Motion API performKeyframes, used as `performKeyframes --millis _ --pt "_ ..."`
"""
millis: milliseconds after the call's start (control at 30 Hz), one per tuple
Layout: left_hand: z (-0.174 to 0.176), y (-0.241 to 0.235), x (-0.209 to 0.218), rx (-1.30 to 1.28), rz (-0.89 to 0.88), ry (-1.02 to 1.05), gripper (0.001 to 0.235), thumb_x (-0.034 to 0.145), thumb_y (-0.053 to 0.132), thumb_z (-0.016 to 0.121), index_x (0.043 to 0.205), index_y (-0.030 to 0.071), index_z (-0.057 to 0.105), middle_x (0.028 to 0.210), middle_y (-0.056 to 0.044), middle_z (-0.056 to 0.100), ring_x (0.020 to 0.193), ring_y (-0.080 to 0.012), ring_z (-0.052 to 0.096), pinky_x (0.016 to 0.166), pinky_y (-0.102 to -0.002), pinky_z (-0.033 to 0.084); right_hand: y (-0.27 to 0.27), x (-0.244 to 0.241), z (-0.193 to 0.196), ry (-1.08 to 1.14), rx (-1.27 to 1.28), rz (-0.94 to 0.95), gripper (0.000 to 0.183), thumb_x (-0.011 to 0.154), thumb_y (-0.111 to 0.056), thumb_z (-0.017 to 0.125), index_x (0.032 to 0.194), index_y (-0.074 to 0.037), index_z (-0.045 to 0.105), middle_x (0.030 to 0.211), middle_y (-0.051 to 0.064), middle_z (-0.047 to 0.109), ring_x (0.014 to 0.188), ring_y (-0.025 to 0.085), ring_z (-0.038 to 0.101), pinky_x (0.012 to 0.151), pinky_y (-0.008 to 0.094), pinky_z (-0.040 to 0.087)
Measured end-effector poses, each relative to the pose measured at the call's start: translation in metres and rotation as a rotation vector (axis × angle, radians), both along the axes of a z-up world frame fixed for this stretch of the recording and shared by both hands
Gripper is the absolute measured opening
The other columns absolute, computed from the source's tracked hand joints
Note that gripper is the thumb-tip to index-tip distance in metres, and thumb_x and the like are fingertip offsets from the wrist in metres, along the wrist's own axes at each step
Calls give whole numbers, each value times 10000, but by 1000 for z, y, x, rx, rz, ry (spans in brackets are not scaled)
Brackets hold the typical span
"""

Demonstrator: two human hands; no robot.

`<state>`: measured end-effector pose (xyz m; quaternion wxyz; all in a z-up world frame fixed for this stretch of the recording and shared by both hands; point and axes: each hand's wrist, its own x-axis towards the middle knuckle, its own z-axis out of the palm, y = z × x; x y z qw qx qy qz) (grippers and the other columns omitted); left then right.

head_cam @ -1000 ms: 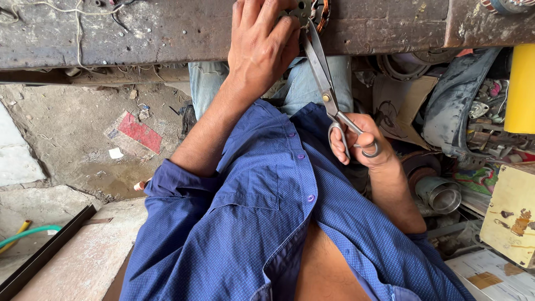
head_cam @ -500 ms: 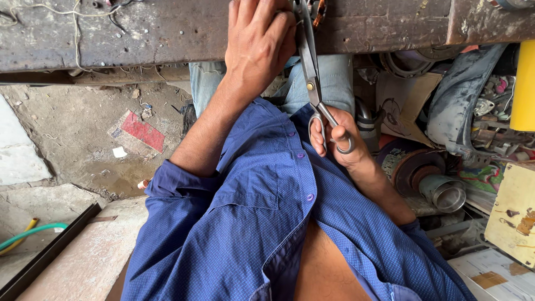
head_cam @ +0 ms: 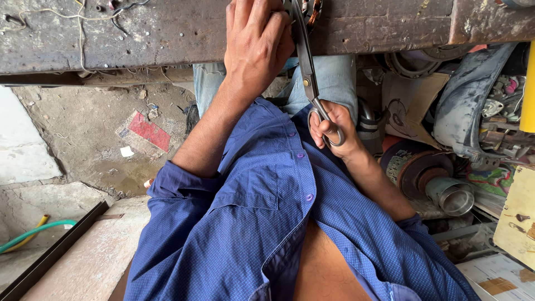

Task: The person uses shears to trim excess copper wire from a motor stator winding. They repeatedly cut small wire ends and adjust the stator on the workbench.

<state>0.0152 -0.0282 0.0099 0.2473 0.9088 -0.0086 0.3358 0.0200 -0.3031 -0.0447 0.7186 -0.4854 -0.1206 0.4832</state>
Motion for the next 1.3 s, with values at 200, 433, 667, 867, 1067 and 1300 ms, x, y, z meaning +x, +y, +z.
performKeyframes --millis 200,433,667,867,1067,1300 --pt "3 0 1 -13 -11 -21 236 844 44 747 1034 80 611 1165 -73 549 1115 -300 529 950 -473 425 -2 6 1 23 24 5 623 809 -629 816 906 -78 542 713 14 558 570 96 586 442 209 466" --pt "7 1 -1 31 -41 -8 298 853 89 771 1133 90 667 1249 -63 575 1193 -303 529 1001 -472 431 -19 47 58 -321 -390 -151 360 894 -327 851 909 -52 618 740 26 655 580 74 609 501 194 491" --pt "2 2 0 46 -79 -22 257 909 147 820 1102 82 664 1264 -66 578 1230 -290 527 1007 -459 445 -11 86 107 -901 -791 -100 429 820 -203 965 1039 3 659 823 62 710 678 94 627 567 221 489" --pt "0 4 -1 39 -102 -32 293 891 182 842 1074 88 634 1250 -70 569 1229 -296 522 1003 -464 444 9 104 121 -1342 -898 -14 538 800 -236 1013 1105 8 643 816 96 719 688 188 683 611 316 503" --pt "-1 4 -3 64 -114 -24 378 865 260 866 1108 78 641 1239 -79 565 1232 -304 519 1026 -485 441 23 126 114 -1467 -855 43 530 800 -245 1014 1098 -10 644 796 68 716 670 198 691 645 332 506" --pt "-4 3 -2 97 -89 -16 367 890 246 857 1133 70 646 1243 -87 569 1230 -303 524 1022 -477 442 29 139 94 -1496 -752 -33 567 789 -208 1041 1099 4 617 795 54 724 677 147 695 635 295 502"
